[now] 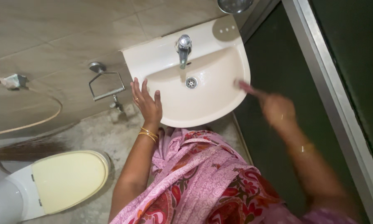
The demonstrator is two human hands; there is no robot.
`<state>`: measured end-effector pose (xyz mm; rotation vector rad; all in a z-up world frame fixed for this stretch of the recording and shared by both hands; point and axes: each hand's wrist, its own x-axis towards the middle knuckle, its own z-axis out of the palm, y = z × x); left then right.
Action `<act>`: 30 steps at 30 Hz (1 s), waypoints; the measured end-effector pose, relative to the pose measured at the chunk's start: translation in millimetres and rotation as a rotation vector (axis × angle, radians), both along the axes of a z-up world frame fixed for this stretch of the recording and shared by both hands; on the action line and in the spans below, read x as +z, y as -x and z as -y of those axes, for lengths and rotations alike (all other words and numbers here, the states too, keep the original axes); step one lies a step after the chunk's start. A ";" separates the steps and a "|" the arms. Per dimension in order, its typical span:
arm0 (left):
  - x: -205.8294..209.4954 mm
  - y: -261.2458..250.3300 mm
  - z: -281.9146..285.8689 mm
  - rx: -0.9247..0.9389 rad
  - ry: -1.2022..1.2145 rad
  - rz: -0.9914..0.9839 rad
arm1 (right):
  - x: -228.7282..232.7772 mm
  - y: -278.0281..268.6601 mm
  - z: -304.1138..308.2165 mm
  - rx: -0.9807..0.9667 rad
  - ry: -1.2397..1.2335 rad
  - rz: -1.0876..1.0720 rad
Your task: The person cleans a bathroom sink and a toilet by hand using a brush and cleaning liquid. They apply the liquid to the sink and toilet, scrub the porcelain surfaces and fixtures with the brush, and rinse the areas with water from a mug and the tap.
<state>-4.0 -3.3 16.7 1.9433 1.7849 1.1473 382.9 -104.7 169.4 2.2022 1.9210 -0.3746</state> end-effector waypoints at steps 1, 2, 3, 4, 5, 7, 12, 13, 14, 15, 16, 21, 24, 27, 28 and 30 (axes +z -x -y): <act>0.3 1.2 0.1 -0.006 -0.011 -0.003 | -6.0 -9.9 -16.5 0.036 -0.075 0.019; 0.4 0.7 -0.6 -0.008 -0.024 -0.004 | -13.8 -20.8 -34.8 0.077 -0.152 0.041; 0.2 -0.6 -0.6 -0.009 -0.024 -0.002 | -23.5 -28.6 -50.5 0.096 -0.226 0.077; -0.1 -0.2 -0.3 -0.003 -0.015 0.005 | -33.2 -32.5 -58.6 0.120 -0.301 0.110; -1.1 0.3 -0.6 0.002 -0.007 0.011 | -39.4 -35.4 -57.3 0.124 -0.301 0.109; -6.2 1.1 -3.1 0.036 -0.018 -0.002 | -41.6 -33.4 -54.3 0.124 -0.224 0.137; -53.7 9.0 -2.7 0.216 0.051 0.015 | -16.4 16.4 -11.9 0.081 0.140 0.031; -66.6 13.7 -1.2 0.211 0.059 0.283 | -11.0 31.9 -3.3 0.104 0.147 0.027; -79.1 19.5 0.4 0.203 0.056 0.552 | -6.4 45.3 2.7 0.147 0.189 0.010; -90.1 27.5 4.3 0.224 0.053 0.548 | -4.2 57.3 4.4 0.190 0.231 -0.007; -98.9 36.4 8.5 0.223 0.122 0.699 | -4.4 68.1 4.6 0.206 0.234 -0.011; -113.8 63.1 18.9 0.169 0.289 1.086 | -33.1 109.7 -0.4 0.252 0.160 -0.439; -111.0 56.9 19.3 0.139 0.245 1.084 | -61.5 135.3 -14.5 0.235 0.142 -0.573; -104.1 47.6 20.4 0.131 0.280 1.056 | -87.1 161.9 -34.6 0.250 0.092 -0.629; -102.8 43.9 22.1 0.127 0.289 1.071 | -94.7 166.9 -41.8 0.244 0.092 -0.608; -103.4 38.5 24.0 0.123 0.298 1.086 | -110.7 167.6 -57.6 0.225 0.100 -0.656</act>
